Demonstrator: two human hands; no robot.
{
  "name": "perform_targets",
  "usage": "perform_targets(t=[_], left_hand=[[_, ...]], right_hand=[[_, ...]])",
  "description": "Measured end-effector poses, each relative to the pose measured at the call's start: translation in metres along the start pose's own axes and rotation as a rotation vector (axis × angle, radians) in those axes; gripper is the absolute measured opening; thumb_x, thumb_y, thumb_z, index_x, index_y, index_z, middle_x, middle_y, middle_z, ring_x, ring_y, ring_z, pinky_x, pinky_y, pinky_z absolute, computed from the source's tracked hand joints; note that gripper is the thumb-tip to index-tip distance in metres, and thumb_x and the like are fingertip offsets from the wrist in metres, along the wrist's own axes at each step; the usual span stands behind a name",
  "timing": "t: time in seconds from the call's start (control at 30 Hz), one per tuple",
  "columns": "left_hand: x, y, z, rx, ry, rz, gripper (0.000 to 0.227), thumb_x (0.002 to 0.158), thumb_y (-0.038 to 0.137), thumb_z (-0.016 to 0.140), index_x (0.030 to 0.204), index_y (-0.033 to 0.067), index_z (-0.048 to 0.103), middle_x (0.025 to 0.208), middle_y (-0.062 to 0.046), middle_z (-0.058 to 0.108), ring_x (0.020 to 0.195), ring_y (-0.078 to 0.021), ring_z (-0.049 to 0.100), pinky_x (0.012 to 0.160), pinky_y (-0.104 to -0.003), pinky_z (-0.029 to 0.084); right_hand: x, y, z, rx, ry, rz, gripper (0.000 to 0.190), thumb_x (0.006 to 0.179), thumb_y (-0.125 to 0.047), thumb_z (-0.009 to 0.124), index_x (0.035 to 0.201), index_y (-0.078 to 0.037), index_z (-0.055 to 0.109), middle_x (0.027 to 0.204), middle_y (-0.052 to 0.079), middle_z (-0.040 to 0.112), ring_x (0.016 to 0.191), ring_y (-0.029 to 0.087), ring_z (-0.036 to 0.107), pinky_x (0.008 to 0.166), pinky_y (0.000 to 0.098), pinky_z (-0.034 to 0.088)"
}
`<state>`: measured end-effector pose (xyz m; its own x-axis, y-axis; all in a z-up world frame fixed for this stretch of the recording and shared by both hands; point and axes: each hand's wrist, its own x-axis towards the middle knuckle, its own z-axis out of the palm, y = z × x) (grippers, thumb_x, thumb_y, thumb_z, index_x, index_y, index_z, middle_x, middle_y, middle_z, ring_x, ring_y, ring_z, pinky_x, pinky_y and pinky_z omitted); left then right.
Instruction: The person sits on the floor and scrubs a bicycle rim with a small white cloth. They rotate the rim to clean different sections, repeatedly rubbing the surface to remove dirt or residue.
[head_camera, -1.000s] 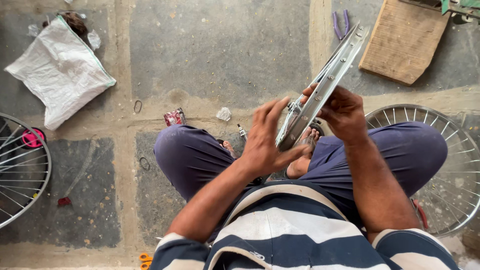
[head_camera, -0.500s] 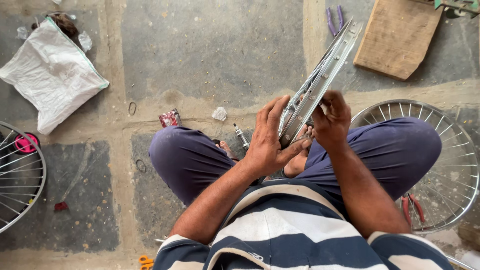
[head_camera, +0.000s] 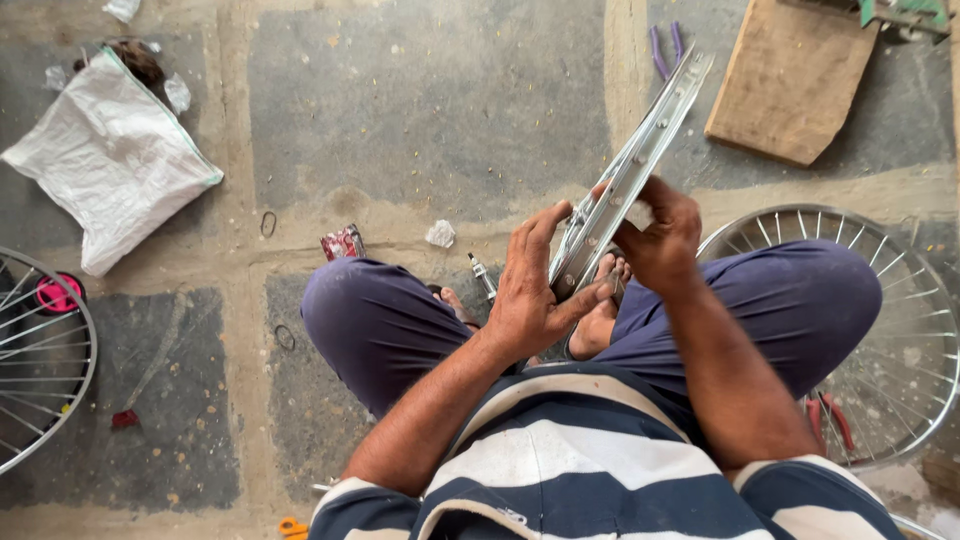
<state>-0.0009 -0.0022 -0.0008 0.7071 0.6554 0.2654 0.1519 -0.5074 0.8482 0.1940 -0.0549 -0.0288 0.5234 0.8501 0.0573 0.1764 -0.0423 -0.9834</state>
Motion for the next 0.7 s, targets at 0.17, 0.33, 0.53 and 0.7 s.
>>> perform_targets(t=[0.17, 0.33, 0.53, 0.7], left_hand=[[0.002, 0.002, -0.001, -0.001, 0.003, 0.011, 0.091, 0.096, 0.043, 0.076, 0.162, 0.0045, 0.027, 0.153, -0.026, 0.044, 0.143, -0.0400, 0.047, 0.120, -0.052, 0.042], [0.003, 0.001, -0.004, -0.014, -0.028, -0.002, 0.093, 0.094, 0.040, 0.079, 0.161, 0.0031, 0.026, 0.152, -0.025, 0.045, 0.144, -0.0408, 0.046, 0.120, -0.052, 0.041], [0.001, 0.001, -0.004, -0.041, 0.004, -0.007, 0.093, 0.094, 0.040, 0.080, 0.162, 0.0023, 0.029, 0.154, -0.023, 0.048, 0.144, -0.0390, 0.049, 0.121, -0.050, 0.042], [-0.003, 0.001, -0.004, -0.026, 0.030, -0.013, 0.094, 0.093, 0.044, 0.078, 0.161, 0.0007, 0.030, 0.151, -0.023, 0.051, 0.143, -0.0393, 0.049, 0.121, -0.050, 0.040]], right_hand=[[0.009, 0.005, 0.018, -0.577, 0.444, -0.659, 0.048, 0.075, -0.028, 0.099, 0.082, -0.007, 0.057, 0.085, 0.009, 0.066, 0.092, 0.017, 0.060, 0.085, 0.0390, 0.047], [-0.006, 0.024, 0.000, -0.087, 0.083, -0.165, 0.027, 0.100, -0.024, 0.074, 0.110, 0.000, 0.067, 0.104, 0.004, 0.076, 0.099, 0.013, 0.073, 0.090, 0.0263, 0.058], [-0.004, 0.036, -0.019, 0.653, -0.268, 0.125, 0.041, 0.109, -0.004, 0.053, 0.150, -0.001, 0.056, 0.146, 0.010, 0.062, 0.123, 0.015, 0.061, 0.110, 0.0312, 0.050], [0.002, 0.038, -0.025, 0.605, -0.407, 0.084, 0.057, 0.101, 0.003, 0.057, 0.155, -0.002, 0.042, 0.151, 0.010, 0.052, 0.127, 0.016, 0.059, 0.107, 0.0332, 0.051]])
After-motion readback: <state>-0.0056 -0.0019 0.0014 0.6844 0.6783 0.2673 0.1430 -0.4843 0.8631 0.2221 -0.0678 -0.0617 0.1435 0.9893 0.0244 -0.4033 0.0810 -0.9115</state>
